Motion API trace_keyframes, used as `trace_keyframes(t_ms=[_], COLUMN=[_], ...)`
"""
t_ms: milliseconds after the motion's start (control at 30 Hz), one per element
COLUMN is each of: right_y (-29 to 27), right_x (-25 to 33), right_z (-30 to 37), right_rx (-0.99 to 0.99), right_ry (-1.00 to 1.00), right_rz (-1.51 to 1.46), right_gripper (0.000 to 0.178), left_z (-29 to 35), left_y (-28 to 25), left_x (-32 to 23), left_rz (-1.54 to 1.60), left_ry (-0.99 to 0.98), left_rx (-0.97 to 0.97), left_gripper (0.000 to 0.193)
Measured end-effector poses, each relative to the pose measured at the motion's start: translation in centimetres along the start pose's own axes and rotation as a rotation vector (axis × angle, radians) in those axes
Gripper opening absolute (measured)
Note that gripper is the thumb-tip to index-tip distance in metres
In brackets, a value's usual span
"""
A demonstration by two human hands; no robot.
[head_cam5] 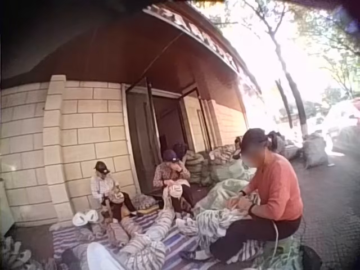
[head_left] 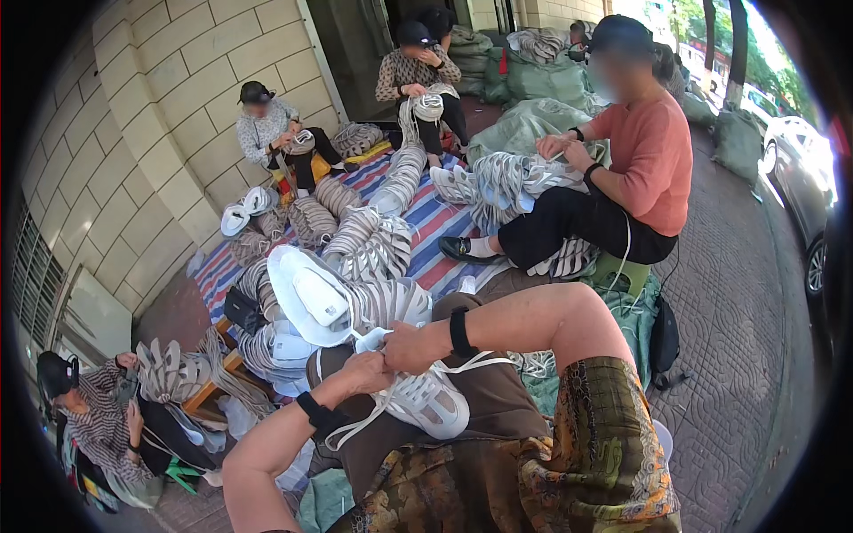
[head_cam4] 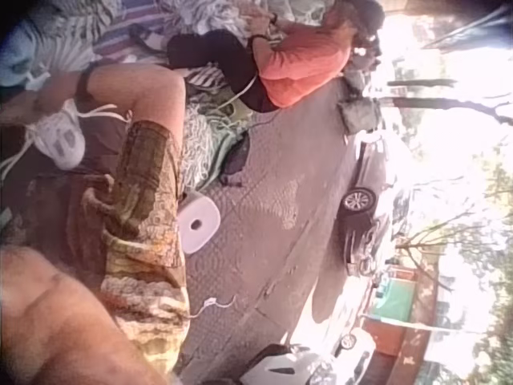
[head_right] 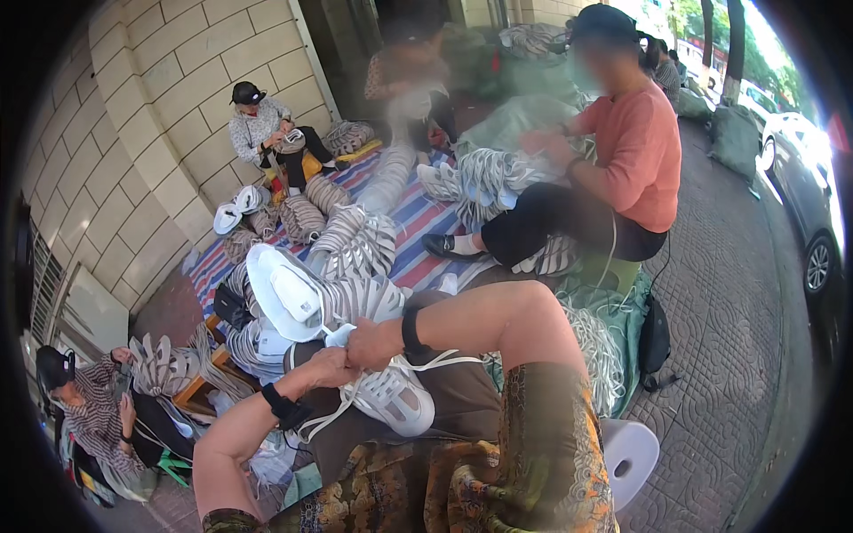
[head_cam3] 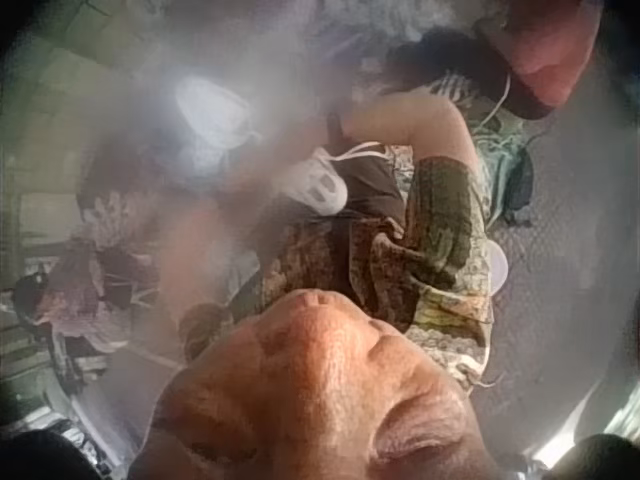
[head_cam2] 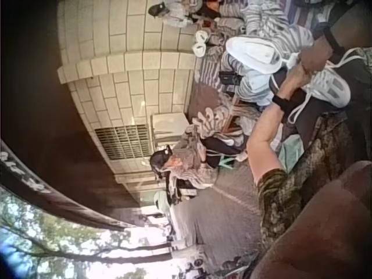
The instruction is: The person is sitting on a mat outdoors, lacing white shoelaces into a white sneaker. They thread the laces through the eyelets and pull them tight, repeating the process for multiple shoes. Other people are visible in the background performing similar tasks.
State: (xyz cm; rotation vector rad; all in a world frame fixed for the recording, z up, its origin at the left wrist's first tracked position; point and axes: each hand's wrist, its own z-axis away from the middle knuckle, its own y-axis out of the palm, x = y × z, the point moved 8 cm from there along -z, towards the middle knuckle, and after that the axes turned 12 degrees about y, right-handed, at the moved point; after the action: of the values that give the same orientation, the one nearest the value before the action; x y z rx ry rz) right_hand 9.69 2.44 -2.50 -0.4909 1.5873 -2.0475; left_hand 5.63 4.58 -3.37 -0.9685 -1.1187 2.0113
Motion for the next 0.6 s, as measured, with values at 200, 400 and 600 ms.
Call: trace_keyframes(t_ms=[200,400,600], right_y=[0.0,1.3,-1.2], right_x=[-2.1,-5.7,-3.8], right_z=[0.6,-2.4,-0.3], right_rx=[-0.164,-0.255,-0.457], right_ry=[0.125,0.174,0.244], right_rz=[-0.317,-0.925,-0.638], right_gripper=[0.019,0.022,0.017], left_z=[-0.1,0.8,4.3], left_y=[1.5,-0.1,-2.9], left_x=[1.7,2.7,-2.1], left_rz=[0.426,0.863,0.045], left_ry=[0.082,0.160,0.239], left_rx=[-0.062,-0.426,-0.680], left_gripper=[0.019,0.005,0.010])
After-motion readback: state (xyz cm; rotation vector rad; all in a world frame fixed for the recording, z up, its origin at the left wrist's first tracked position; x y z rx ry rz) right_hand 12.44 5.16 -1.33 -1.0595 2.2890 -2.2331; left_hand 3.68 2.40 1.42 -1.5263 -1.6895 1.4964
